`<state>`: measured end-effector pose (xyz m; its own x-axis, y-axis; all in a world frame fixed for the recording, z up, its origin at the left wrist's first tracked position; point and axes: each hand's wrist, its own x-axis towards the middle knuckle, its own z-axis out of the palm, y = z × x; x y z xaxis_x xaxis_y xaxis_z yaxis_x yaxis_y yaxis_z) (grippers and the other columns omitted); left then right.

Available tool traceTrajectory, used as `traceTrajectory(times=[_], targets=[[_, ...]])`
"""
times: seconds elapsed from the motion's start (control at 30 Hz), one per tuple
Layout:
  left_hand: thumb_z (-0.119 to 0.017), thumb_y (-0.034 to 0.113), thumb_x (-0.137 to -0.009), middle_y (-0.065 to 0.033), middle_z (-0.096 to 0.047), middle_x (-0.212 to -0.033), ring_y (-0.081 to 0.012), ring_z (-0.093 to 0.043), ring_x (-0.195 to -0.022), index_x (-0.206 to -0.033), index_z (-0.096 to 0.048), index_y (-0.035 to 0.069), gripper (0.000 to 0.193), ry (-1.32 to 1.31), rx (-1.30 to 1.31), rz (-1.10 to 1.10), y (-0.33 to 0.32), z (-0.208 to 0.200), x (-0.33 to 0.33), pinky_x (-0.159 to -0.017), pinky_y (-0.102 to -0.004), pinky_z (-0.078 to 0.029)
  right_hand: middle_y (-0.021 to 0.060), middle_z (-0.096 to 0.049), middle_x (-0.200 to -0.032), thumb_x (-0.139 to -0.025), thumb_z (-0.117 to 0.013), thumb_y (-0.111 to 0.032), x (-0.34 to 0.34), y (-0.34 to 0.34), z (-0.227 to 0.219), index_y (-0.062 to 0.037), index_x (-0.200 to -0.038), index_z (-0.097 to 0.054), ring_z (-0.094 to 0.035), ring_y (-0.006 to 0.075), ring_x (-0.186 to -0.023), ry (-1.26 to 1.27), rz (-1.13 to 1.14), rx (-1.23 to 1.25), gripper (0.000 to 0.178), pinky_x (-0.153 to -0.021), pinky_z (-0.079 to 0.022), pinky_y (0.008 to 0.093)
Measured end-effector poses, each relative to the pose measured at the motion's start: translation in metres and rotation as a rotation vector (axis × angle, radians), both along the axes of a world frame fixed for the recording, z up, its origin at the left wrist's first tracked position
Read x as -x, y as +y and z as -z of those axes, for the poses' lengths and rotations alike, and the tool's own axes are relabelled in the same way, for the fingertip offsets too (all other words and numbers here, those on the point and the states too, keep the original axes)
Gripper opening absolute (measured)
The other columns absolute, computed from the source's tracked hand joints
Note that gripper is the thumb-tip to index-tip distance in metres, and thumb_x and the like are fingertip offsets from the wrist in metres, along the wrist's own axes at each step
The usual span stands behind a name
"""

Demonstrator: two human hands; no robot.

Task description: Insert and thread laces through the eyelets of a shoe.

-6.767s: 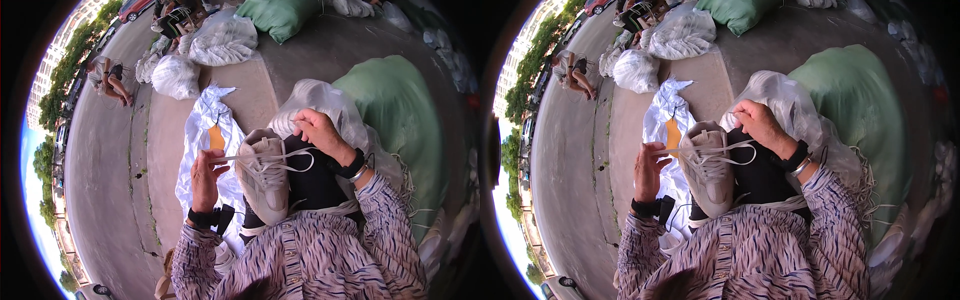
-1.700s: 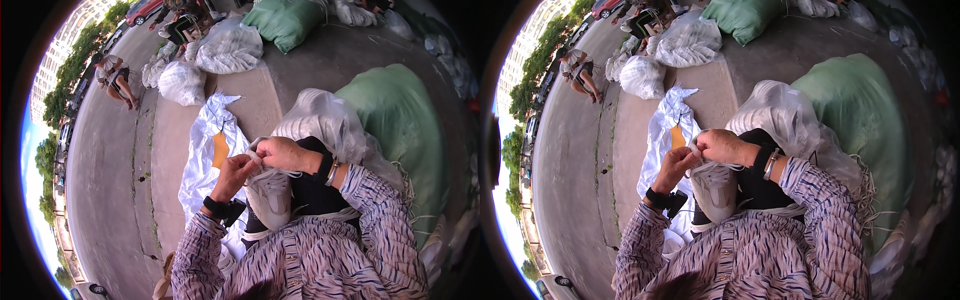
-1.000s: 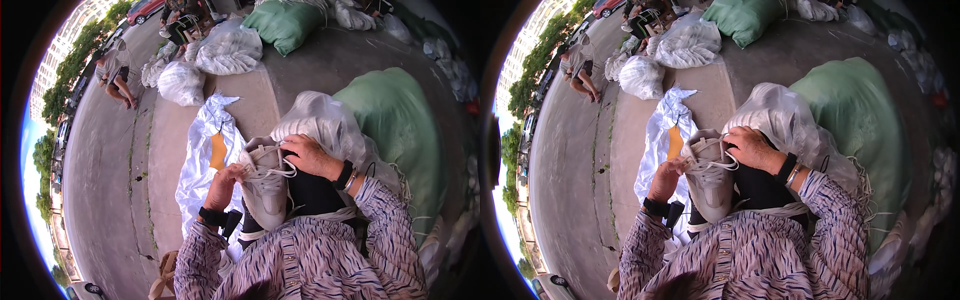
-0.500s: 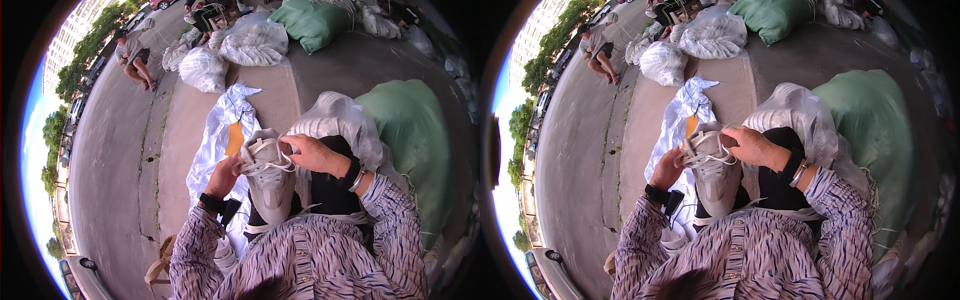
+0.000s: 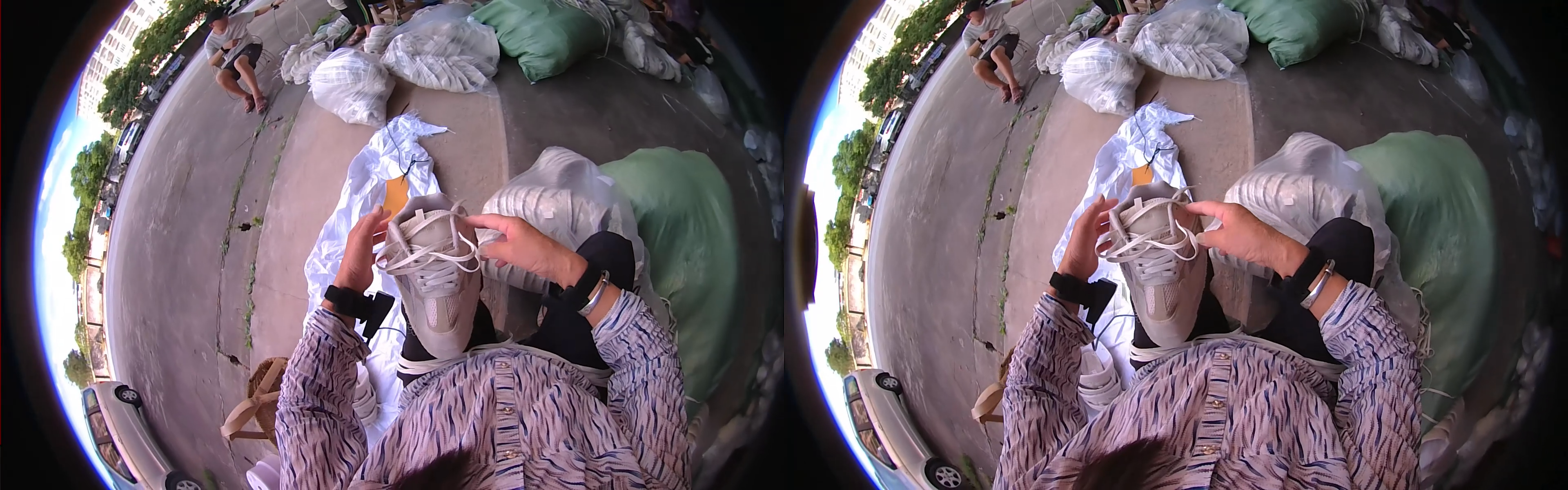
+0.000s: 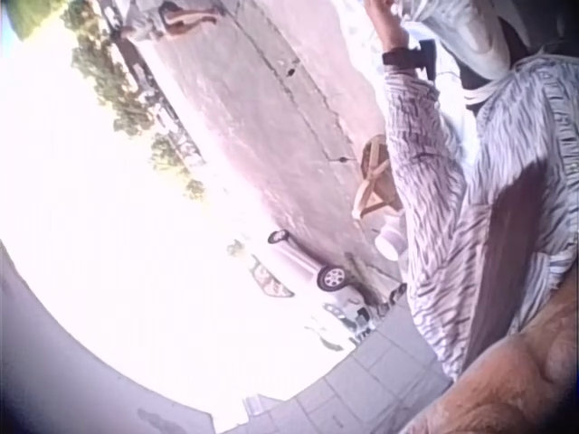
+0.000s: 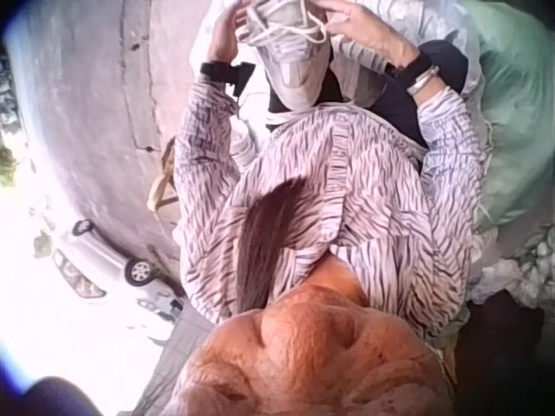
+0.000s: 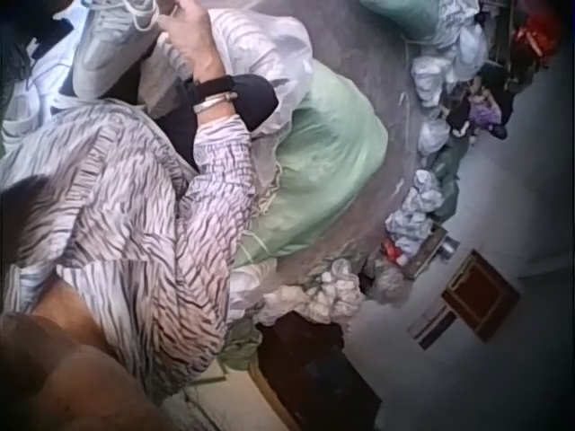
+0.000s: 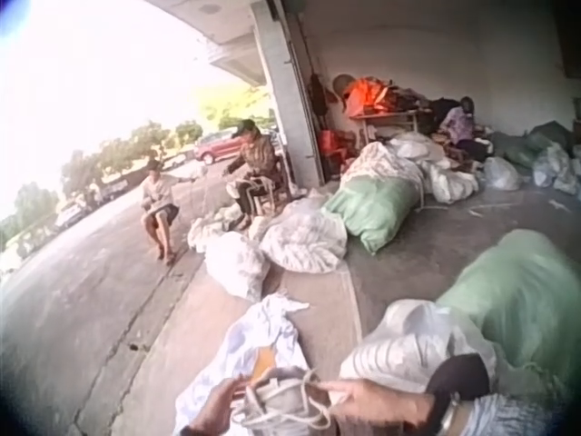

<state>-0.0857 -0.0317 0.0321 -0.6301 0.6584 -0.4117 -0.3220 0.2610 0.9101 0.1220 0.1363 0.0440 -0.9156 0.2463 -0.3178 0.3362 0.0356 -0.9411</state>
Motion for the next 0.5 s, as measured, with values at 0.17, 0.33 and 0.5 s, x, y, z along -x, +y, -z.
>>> traceTrajectory(times=[0.17,0.33,0.5], targets=[[-0.050,0.034,-0.089,-0.0039,-0.061,-0.094,-0.0133,-0.058,-0.085,-0.107,-0.059,0.004,0.037,0.046,0.120,0.492,0.018,0.015,0.039,-0.079,-0.0267,-0.044,0.0104,-0.061,-0.108,-0.083,-0.057,-0.005,0.009,-0.012,0.017,-0.0019,-0.123,-0.052,-0.059,0.0132,-0.086,0.281,0.113,-0.133,0.040,-0.071,-0.049,0.0264],[-0.053,0.016,-0.080,-0.0071,-0.064,-0.088,-0.0148,-0.059,-0.075,-0.103,-0.061,-0.003,0.031,0.137,0.173,0.398,0.033,0.013,0.016,-0.067,-0.0256,-0.046,0.0057,-0.058,-0.111,-0.088,-0.052,-0.009,-0.001,-0.005,0.030,-0.0021,-0.121,-0.051,-0.058,0.0103,-0.084,0.048,0.333,0.195,0.034,-0.069,-0.051,0.0243],[-0.059,0.007,-0.088,-0.0108,-0.065,-0.099,-0.0185,-0.066,-0.087,-0.114,-0.058,0.000,0.026,-0.069,-0.313,0.031,0.026,0.032,-0.011,-0.072,-0.0320,-0.057,0.0040,-0.060,-0.097,-0.092,-0.052,-0.019,-0.017,0.003,0.061,-0.0041,-0.114,-0.055,-0.061,0.0128,-0.079,-0.005,0.373,0.430,0.027,-0.065,-0.052,0.0275]])
